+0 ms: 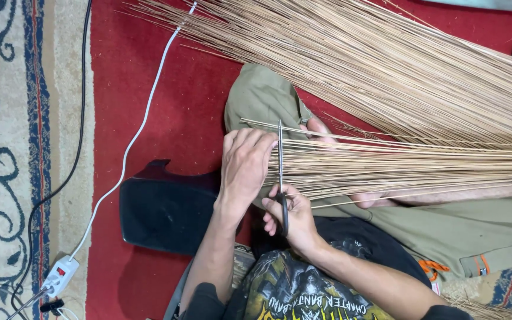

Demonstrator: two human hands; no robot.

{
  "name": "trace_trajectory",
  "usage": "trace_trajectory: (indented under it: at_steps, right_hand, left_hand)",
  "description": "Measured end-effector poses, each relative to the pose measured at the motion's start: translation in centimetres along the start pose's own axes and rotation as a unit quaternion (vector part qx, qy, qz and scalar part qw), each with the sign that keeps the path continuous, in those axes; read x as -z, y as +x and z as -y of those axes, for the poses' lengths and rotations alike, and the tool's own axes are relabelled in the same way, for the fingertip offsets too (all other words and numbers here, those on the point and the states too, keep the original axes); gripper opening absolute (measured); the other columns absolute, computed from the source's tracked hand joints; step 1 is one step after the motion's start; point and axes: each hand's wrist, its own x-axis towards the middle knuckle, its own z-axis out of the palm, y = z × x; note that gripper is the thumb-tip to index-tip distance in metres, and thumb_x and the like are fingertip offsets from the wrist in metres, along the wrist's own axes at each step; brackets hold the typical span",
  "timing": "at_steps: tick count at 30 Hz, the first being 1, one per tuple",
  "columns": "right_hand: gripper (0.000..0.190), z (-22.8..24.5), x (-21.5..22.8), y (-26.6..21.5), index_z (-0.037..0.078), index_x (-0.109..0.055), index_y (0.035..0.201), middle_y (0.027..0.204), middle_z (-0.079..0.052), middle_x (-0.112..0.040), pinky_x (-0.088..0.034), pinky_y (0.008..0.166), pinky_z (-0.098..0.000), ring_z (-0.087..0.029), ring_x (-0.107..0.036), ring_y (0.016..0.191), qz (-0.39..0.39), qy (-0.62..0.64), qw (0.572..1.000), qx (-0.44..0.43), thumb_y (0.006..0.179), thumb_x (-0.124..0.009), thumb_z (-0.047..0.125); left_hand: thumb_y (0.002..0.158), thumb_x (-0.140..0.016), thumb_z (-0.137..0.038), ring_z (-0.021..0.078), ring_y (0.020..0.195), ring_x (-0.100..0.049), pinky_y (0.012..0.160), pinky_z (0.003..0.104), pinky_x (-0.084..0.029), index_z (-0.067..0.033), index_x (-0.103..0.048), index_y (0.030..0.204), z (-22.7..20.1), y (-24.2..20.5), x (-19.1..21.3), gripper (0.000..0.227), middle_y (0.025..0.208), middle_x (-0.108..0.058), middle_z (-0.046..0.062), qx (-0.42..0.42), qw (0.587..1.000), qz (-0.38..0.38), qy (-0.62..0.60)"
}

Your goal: Trimming the ends of a large bundle of thin wooden sticks using scissors to make them even.

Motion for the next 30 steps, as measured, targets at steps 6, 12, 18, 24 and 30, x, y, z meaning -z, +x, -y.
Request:
trace_trajectory:
  at_steps: [6,12,18,24,30]
  right_hand:
    - [0.019,-0.3,0.0,0.0,-0.004,-0.059,0.101,0.052,-0.020,-0.064,-0.054,0.030,-0.0297,-0.023,-0.064,0.036,-0.006,0.010,1.000,-0.014,0.088,-0.072,0.000]
    - [0.019,-0.2,0.0,0.1,-0.004,-0.059,0.100,0.052,-0.020,-0.064,-0.054,0.029,-0.0302,-0.023,-0.064,0.035,-0.013,0.015,1.000,-0.015,0.088,-0.073,0.002]
    - [0.021,-0.6,0.6,0.7,-0.004,-0.060,0.098,0.051,-0.021,-0.063,-0.054,0.029,-0.0310,-0.024,-0.064,0.034,-0.005,0.026,1.000,-0.013,0.088,-0.075,0.005]
    - [0.022,-0.8,0.7,0.8,-0.003,-0.060,0.098,0.050,-0.021,-0.063,-0.054,0.029,-0.0313,-0.024,-0.063,0.034,0.003,0.029,0.999,-0.015,0.087,-0.076,0.008]
    - [0.020,-0.3,0.5,0.6,-0.002,-0.059,0.095,0.050,-0.021,-0.062,-0.053,0.029,-0.0302,-0.023,-0.063,0.034,0.007,0.020,1.000,-0.013,0.087,-0.076,0.007]
  left_hand:
    - [0.107,-0.051,-0.019,0.0184,0.108,-0.064,0.103,0.037,-0.042,-0.0158,-0.067,0.113,1.3,-0.3,-0.4,0.017,0.093,-0.068,0.000,-0.035,0.999,0.021,-0.006]
    - [0.104,-0.053,-0.016,0.0175,0.107,-0.062,0.105,0.039,-0.040,-0.0170,-0.068,0.113,1.1,-0.2,0.1,0.018,0.091,-0.067,-0.001,-0.046,0.998,0.049,0.010]
    - [0.105,-0.051,-0.016,0.0182,0.103,-0.063,0.105,0.040,-0.041,-0.0155,-0.069,0.109,0.3,-0.5,1.1,0.018,0.088,-0.066,0.000,-0.065,0.996,0.053,0.009]
    - [0.104,-0.052,-0.015,0.0195,0.100,-0.064,0.104,0.042,-0.042,-0.0149,-0.068,0.105,-0.2,-1.3,1.8,0.017,0.086,-0.065,0.001,-0.064,0.996,0.058,0.010]
    - [0.103,-0.053,-0.017,0.0167,0.099,-0.063,0.105,0.041,-0.041,-0.0184,-0.067,0.105,-0.1,-1.6,1.2,0.015,0.083,-0.064,-0.001,-0.063,0.996,0.045,0.032]
